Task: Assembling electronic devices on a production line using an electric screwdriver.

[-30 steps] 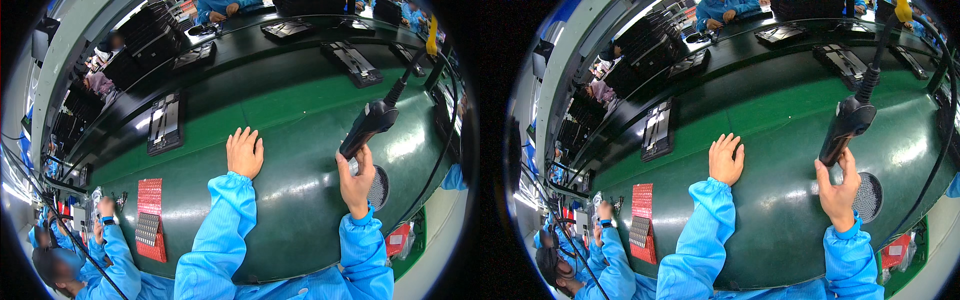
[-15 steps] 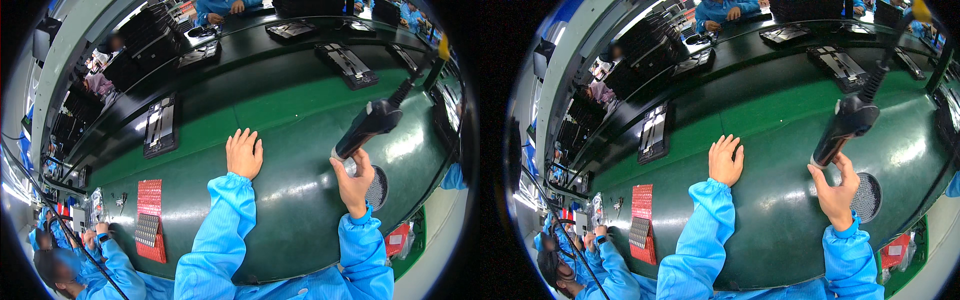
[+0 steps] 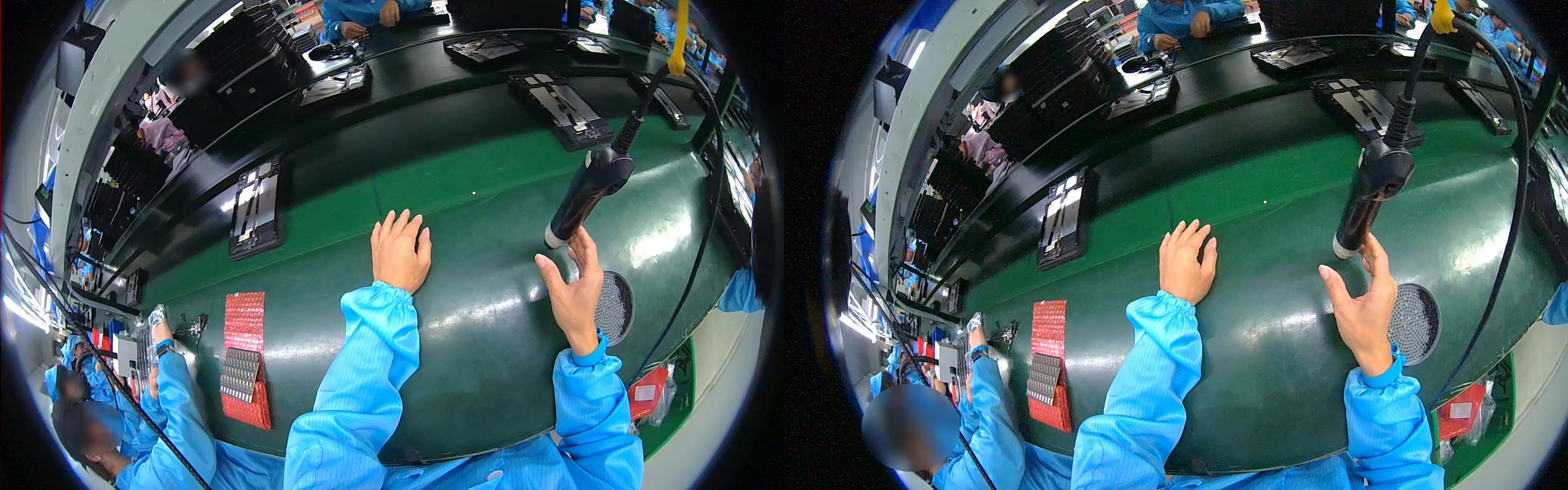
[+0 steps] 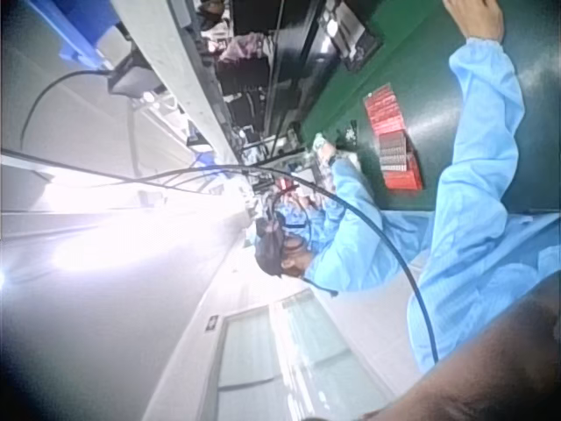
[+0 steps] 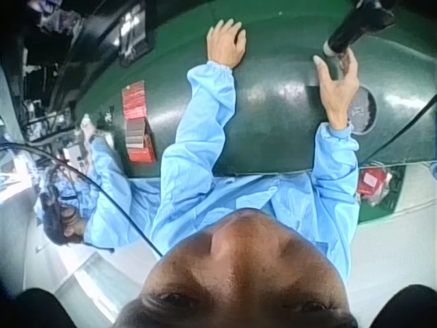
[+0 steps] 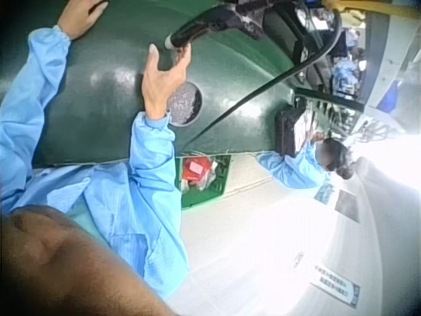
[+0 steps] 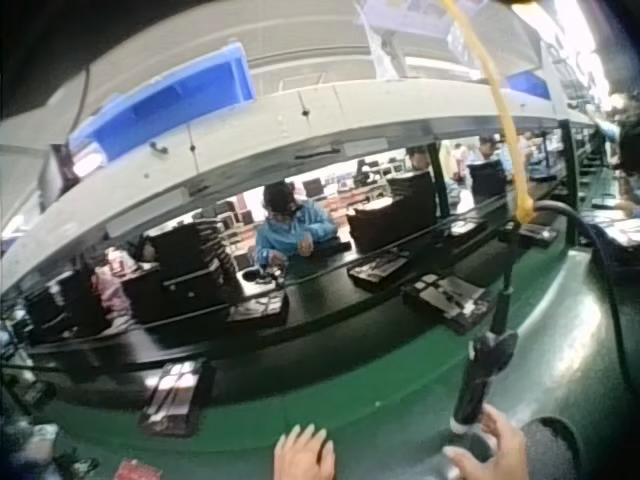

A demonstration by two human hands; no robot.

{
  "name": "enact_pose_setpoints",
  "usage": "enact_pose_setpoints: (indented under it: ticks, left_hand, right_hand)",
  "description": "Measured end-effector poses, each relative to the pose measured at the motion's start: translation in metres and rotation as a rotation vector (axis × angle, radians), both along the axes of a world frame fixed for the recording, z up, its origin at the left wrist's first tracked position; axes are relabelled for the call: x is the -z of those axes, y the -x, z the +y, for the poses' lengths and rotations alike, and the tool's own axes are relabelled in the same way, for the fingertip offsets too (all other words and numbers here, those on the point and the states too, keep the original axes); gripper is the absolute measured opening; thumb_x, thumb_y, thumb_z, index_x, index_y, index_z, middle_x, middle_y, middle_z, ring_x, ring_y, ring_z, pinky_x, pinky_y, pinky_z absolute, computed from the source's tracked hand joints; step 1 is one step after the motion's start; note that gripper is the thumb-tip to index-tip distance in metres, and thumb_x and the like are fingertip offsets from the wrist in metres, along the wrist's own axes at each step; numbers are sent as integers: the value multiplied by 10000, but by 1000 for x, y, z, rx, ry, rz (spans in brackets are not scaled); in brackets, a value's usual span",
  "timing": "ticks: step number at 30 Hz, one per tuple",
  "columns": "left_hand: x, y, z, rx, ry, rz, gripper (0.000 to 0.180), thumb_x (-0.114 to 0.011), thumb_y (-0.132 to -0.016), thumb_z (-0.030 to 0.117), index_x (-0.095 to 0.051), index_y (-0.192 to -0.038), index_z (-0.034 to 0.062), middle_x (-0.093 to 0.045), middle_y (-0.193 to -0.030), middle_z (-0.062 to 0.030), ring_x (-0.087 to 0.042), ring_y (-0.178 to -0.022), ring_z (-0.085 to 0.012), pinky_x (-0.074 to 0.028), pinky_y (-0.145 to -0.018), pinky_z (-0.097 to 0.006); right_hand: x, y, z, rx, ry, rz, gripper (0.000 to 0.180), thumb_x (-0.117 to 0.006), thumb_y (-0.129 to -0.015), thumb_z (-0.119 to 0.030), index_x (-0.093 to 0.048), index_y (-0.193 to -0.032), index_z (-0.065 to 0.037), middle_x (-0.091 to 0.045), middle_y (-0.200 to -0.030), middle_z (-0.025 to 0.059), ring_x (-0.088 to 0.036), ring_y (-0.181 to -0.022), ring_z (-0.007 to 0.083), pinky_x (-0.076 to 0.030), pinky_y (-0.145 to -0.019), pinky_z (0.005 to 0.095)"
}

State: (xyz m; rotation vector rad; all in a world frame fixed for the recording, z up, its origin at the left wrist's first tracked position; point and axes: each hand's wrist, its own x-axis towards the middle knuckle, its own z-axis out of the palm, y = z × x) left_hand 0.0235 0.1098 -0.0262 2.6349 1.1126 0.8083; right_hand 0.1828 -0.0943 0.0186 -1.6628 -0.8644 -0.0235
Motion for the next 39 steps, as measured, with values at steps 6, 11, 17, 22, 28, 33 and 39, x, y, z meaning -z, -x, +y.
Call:
enact_pose_setpoints:
  ticks: [6,11,17,22,28,33,39]
  left_hand:
    - [-1,0,0,3,7,8,323,-539,-875,231,-621,-1129,48,-552,-1242,-157,-430,-1236,-325,-260,-1067,-448]
    - [0,1,3,2,13,0,330,-535,-876,240,-620,-1131,48,-550,-1245,-160,-425,-1241,-326,-256,-1069,-448]
    - [-1,-1,0,10,9,3,330,-538,-874,235,-619,-1134,49,-549,-1247,-159,-420,-1245,-328,-255,-1070,-446]
    - [-2,-3,-4,10,13,6,318,-541,-874,221,-621,-1131,52,-547,-1250,-157,-420,-1244,-335,-264,-1067,-443]
    - [-3,3,-5,43,-87,0,297,-553,-855,210,-621,-1090,41,-568,-1192,-179,-456,-1181,-366,-322,-1001,-469]
    - [-18,22,-34,5,-58,149,520,-515,-881,336,-442,-1284,16,-374,-1369,-209,-296,-1302,-365,-251,-1043,-503]
    - [-8,92,-104,77,80,141,651,-505,-883,417,-354,-1366,8,-287,-1438,-220,-191,-1370,-365,-126,-1100,-533]
  right_hand:
    - [9,-8,0,-16,-73,25,493,-703,-774,-49,-489,-1205,54,-624,-1084,166,-599,-1009,216,-443,-880,319]
    - [7,-3,-1,-35,-129,-29,389,-681,-776,-2,-541,-1133,65,-662,-970,143,-628,-907,177,-472,-820,286]
    - [13,-9,-2,-79,46,23,454,-729,-734,-54,-544,-1134,52,-666,-982,143,-632,-924,200,-474,-813,319]
    - [6,-5,-5,13,53,23,583,-741,-723,-95,-487,-1235,13,-629,-1114,164,-596,-1038,258,-444,-868,381]
    - [18,-6,-4,23,63,13,650,-726,-756,-105,-407,-1308,24,-588,-1176,166,-556,-1098,244,-419,-911,372]
    - [25,-14,-8,-34,-39,72,571,-667,-839,-84,-382,-1317,39,-521,-1252,138,-511,-1123,195,-384,-942,315]
    - [18,-4,-3,-104,-97,148,500,-590,-884,-27,-374,-1333,21,-458,-1326,126,-500,-1078,140,-432,-862,251]
